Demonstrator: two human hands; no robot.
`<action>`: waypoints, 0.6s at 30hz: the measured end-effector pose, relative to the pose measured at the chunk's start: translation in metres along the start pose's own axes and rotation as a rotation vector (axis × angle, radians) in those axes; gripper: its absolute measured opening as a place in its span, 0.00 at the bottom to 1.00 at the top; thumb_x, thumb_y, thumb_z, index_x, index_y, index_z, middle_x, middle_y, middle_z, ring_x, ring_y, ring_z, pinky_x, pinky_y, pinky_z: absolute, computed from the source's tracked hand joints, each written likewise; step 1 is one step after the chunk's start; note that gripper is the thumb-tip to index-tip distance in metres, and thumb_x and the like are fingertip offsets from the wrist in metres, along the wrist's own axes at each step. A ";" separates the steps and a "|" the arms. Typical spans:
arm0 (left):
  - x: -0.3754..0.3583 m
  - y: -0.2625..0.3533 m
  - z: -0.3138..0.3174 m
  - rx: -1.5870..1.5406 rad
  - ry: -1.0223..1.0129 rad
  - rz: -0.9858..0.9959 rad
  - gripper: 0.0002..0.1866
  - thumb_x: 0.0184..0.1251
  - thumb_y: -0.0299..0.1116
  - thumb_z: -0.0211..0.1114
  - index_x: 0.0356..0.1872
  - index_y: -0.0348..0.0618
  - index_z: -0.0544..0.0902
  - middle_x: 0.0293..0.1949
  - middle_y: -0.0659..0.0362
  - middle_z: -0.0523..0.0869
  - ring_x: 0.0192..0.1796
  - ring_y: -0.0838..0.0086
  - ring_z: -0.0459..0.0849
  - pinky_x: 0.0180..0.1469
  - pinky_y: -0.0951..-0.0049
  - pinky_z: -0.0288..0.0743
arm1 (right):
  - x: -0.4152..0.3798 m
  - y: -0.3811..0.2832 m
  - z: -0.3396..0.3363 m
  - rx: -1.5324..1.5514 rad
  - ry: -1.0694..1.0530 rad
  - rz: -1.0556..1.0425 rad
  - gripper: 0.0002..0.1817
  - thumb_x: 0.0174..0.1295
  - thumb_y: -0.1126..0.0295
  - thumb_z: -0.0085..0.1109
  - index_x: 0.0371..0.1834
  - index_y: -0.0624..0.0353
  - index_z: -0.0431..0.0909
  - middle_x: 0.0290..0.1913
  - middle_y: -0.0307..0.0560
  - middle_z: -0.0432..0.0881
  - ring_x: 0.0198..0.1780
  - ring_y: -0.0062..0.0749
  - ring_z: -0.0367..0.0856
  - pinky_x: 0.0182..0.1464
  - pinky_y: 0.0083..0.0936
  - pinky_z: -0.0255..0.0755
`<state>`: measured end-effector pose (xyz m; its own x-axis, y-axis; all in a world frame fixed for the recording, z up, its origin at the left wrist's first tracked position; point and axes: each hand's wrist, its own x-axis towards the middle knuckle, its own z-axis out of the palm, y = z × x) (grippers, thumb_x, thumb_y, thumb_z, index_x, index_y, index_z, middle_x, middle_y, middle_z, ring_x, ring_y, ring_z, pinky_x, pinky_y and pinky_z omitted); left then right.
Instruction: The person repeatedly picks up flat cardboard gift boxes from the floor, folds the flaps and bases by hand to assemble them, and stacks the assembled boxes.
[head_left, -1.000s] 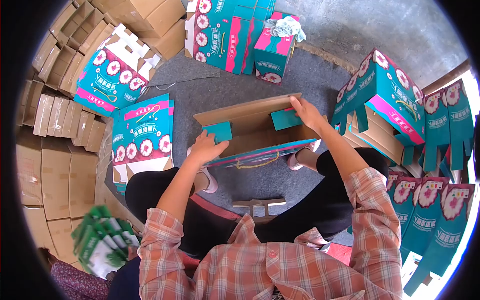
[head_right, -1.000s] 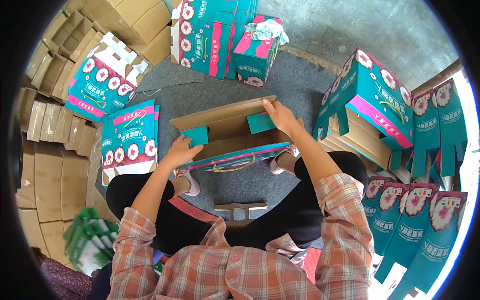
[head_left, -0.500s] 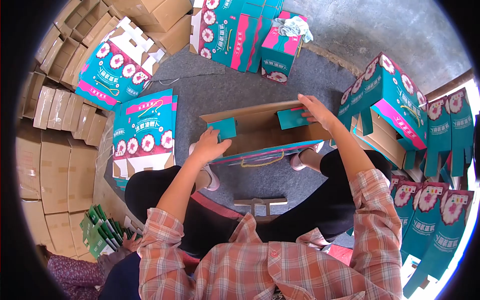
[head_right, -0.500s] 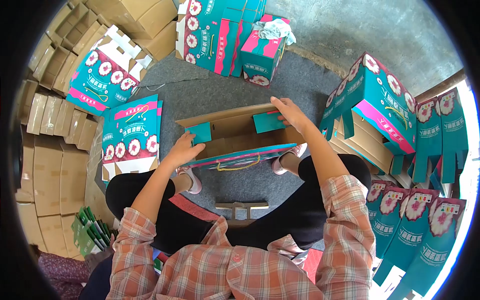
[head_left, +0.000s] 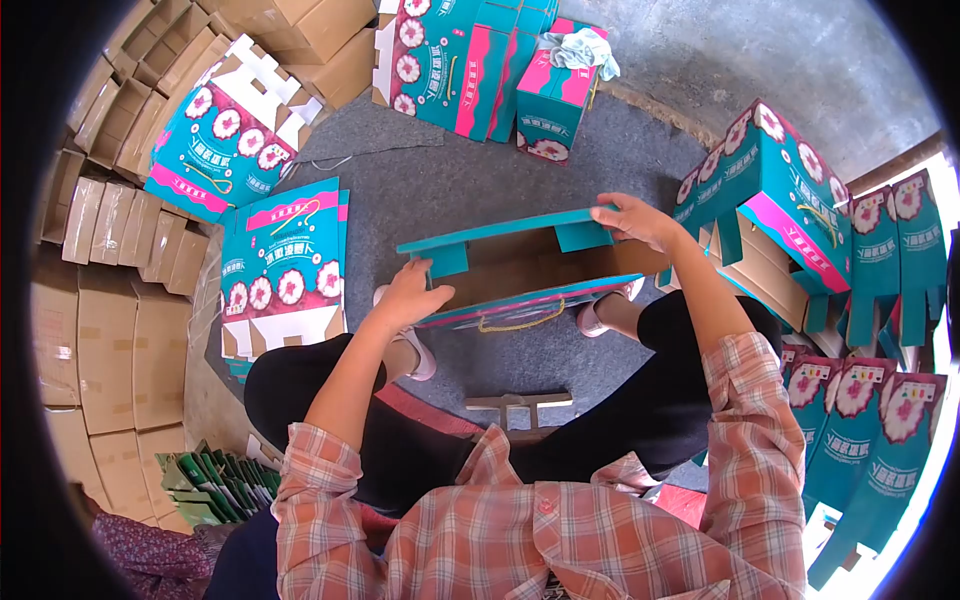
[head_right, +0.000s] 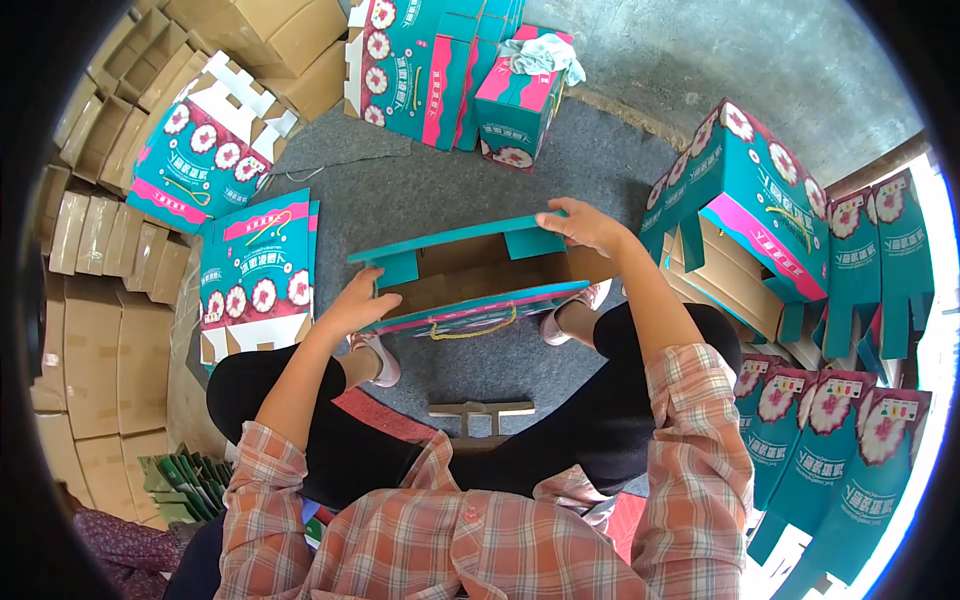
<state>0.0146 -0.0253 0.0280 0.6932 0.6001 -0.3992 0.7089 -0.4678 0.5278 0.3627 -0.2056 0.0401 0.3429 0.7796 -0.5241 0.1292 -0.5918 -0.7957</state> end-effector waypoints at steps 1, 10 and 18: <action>0.000 0.001 0.000 -0.027 0.009 0.005 0.38 0.54 0.45 0.59 0.63 0.30 0.67 0.66 0.37 0.65 0.68 0.48 0.65 0.69 0.61 0.60 | 0.000 0.003 -0.002 -0.055 -0.032 -0.021 0.44 0.58 0.45 0.62 0.70 0.64 0.58 0.66 0.57 0.67 0.65 0.48 0.67 0.64 0.40 0.63; -0.010 0.010 -0.018 0.182 -0.088 -0.143 0.28 0.57 0.44 0.52 0.51 0.29 0.74 0.53 0.34 0.77 0.54 0.44 0.78 0.58 0.56 0.70 | 0.009 0.014 -0.005 -0.300 -0.042 -0.117 0.38 0.56 0.51 0.66 0.66 0.60 0.66 0.57 0.52 0.76 0.58 0.39 0.73 0.59 0.30 0.66; -0.023 0.007 -0.027 0.161 -0.039 -0.025 0.26 0.61 0.42 0.50 0.53 0.31 0.74 0.47 0.37 0.80 0.50 0.46 0.80 0.54 0.55 0.71 | -0.001 -0.004 0.021 -0.960 0.068 -0.135 0.39 0.48 0.53 0.71 0.64 0.54 0.68 0.62 0.52 0.68 0.63 0.50 0.67 0.62 0.42 0.67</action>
<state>-0.0001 -0.0247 0.0606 0.6773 0.5890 -0.4409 0.7356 -0.5530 0.3913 0.3427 -0.1997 0.0376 0.3186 0.8576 -0.4038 0.8651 -0.4371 -0.2458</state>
